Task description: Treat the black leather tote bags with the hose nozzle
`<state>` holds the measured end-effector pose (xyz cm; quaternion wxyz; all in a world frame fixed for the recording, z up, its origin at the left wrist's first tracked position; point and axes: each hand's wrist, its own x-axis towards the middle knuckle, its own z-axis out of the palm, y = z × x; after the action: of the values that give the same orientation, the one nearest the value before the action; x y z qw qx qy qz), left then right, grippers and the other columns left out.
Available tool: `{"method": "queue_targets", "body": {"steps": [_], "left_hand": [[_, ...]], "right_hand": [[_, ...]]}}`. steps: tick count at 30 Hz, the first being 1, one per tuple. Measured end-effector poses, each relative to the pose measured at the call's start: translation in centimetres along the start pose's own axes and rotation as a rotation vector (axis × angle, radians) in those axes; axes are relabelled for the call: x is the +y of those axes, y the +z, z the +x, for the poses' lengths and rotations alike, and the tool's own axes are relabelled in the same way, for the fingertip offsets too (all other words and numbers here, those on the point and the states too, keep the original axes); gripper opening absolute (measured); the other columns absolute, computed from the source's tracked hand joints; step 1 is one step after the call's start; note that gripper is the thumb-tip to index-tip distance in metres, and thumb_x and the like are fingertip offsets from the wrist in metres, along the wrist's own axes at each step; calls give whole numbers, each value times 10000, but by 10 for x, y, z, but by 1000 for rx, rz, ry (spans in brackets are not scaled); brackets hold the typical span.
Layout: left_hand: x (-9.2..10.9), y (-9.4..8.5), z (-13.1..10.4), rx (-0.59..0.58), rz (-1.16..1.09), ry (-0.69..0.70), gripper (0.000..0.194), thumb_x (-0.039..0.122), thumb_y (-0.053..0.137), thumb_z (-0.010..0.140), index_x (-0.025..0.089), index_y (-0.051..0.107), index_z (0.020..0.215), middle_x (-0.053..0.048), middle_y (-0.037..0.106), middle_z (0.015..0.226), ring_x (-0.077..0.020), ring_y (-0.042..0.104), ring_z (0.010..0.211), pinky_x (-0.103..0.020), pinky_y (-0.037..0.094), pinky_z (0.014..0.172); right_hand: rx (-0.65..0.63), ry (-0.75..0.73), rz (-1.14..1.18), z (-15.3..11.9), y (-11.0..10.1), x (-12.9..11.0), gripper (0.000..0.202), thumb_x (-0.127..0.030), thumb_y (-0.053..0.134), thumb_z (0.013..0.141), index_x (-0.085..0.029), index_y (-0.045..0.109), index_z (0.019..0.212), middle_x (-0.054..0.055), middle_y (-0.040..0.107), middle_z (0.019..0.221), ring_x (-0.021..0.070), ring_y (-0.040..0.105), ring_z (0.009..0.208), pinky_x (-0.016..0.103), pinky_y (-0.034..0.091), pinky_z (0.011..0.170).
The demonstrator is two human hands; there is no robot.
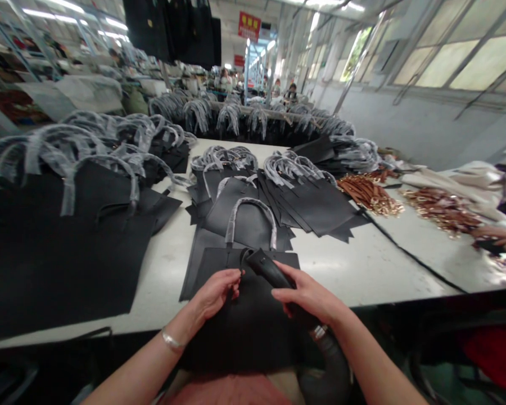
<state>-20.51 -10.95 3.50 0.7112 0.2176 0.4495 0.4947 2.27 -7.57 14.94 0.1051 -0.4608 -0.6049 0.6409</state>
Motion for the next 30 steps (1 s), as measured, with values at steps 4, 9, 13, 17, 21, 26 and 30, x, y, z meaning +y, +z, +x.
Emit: {"method": "queue_targets", "body": {"steps": [4, 9, 13, 17, 21, 26, 30], "left_hand": [[-14, 5, 2, 82, 182, 208, 337, 347, 786, 633, 119, 660, 846, 20, 549, 666, -56, 472, 541, -166, 385, 505], [-19, 6, 5, 157, 281, 331, 364, 324, 797, 604, 109, 657, 862, 45, 517, 586, -59, 449, 485, -170, 378, 461], [-22, 5, 5, 245, 334, 373, 362, 310, 774, 599, 111, 667, 882, -5, 616, 692, -110, 548, 556, -201, 463, 466], [-26, 4, 7, 311, 357, 367, 317, 301, 730, 640, 103, 670, 880, -4, 608, 682, -116, 554, 536, -232, 508, 470], [-28, 5, 6, 324, 484, 404, 268, 272, 672, 693, 113, 680, 909, -1, 584, 703, -95, 520, 476, -208, 445, 407], [-23, 0, 7, 279, 797, 486, 144, 195, 599, 752, 164, 679, 867, -16, 574, 778, -145, 575, 616, -255, 480, 519], [4, -17, 17, 480, 1238, 717, 210, 166, 662, 743, 192, 633, 949, -85, 571, 1097, -261, 540, 1053, -416, 438, 915]], "right_hand": [[-36, 8, 18, -9, 6, 8, 745, -246, 667, 762, -237, 355, 1438, -40, 614, 685, 130, 561, 533, 247, 465, 505], [-81, 38, -8, -2, 18, 8, 746, -244, 674, 749, -232, 372, 1432, -41, 608, 698, 120, 557, 527, 233, 456, 488], [-23, 4, -77, 11, 24, 6, 769, -269, 671, 755, -219, 346, 1450, -41, 607, 670, 126, 561, 518, 244, 453, 498], [87, -14, -79, 12, 23, 0, 801, -314, 656, 771, -190, 289, 1473, -51, 584, 588, 135, 552, 497, 234, 424, 470], [-7, 34, -50, 3, 21, 3, 795, -309, 685, 749, -202, 331, 1453, -38, 613, 654, 133, 562, 517, 243, 445, 486], [31, 7, -27, 9, 25, 12, 795, -320, 684, 757, -203, 323, 1456, -37, 610, 659, 138, 560, 512, 260, 449, 501], [203, -81, -63, 21, 15, 15, 843, -392, 673, 759, -170, 280, 1470, -50, 579, 571, 160, 540, 485, 273, 430, 492]]}}
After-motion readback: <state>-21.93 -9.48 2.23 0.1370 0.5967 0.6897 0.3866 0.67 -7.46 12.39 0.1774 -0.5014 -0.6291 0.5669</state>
